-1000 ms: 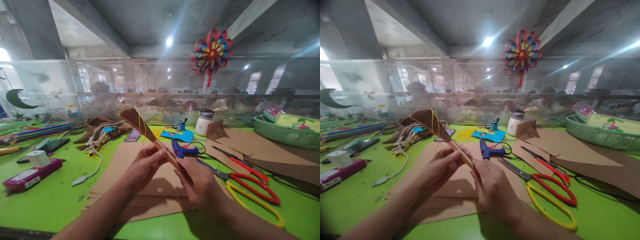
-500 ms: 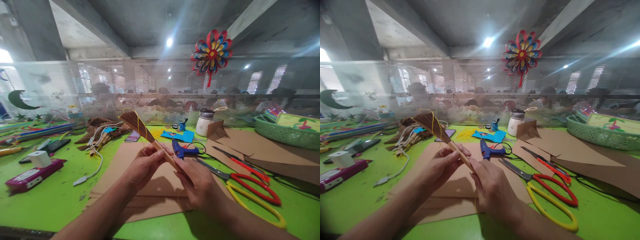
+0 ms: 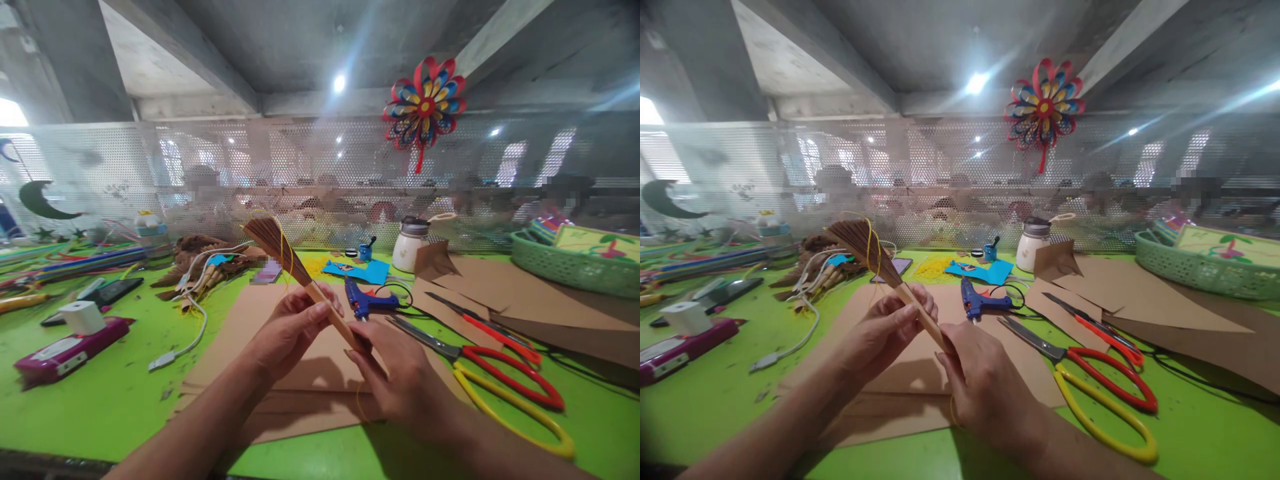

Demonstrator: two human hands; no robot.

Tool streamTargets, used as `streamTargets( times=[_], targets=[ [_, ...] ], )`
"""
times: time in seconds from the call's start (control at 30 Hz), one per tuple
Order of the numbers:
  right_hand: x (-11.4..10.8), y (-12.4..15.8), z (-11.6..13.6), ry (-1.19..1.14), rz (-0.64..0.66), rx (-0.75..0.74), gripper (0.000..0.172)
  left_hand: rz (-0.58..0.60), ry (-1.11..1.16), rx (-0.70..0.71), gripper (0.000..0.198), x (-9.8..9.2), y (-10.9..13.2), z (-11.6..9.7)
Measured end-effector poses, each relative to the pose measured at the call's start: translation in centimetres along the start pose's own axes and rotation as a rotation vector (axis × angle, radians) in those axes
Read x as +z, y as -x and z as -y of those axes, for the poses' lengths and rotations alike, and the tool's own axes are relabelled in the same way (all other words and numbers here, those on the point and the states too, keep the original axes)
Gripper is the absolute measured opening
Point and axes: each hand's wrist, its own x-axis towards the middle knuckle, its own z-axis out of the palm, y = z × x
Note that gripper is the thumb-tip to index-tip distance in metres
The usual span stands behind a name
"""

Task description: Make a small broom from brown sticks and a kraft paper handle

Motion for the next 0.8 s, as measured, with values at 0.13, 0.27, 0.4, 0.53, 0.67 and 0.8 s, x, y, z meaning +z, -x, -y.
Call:
streamTargets(
  times=[0.13, 0.27, 0.4, 0.53, 0.67, 0.8],
  targets=[
    [-0.04, 0.14, 0.05, -0.043, 0.012, 0.024, 0.028, -0.032, -0.024, 0.000, 0.015, -0.09, 0.09, 0.01],
    [-0.17, 0.27, 0.05, -0.034, -0.004, 0.033, 0.025, -0.016, -0.083, 0.011, 0.004, -0.15, 0.08, -0.16],
    [-0.35, 0.25, 0.10, -0.003, 0.001, 0.077, 0.017, 0.009, -0.101, 0.027, 0.006, -0.14, 0.14, -0.38],
    [-0.49, 0.29, 0.18, -0.002, -0.008, 0.070, 0.014, 0.033, -0.099, 0.044, 0.006, -0.11, 0.24, -0.50],
    [-0.51, 0.32, 0.18, 0.012, -0.038, 0.051, 0.014, 0.065, -0.081, 0.054, 0.003, -0.10, 0.18, -0.58],
    [-0.53, 0.17, 0.07, 0.039, -0.067, 0.029, 0.015, 0.079, -0.070, 0.063, 0.002, -0.09, 0.11, -0.65]
  ],
)
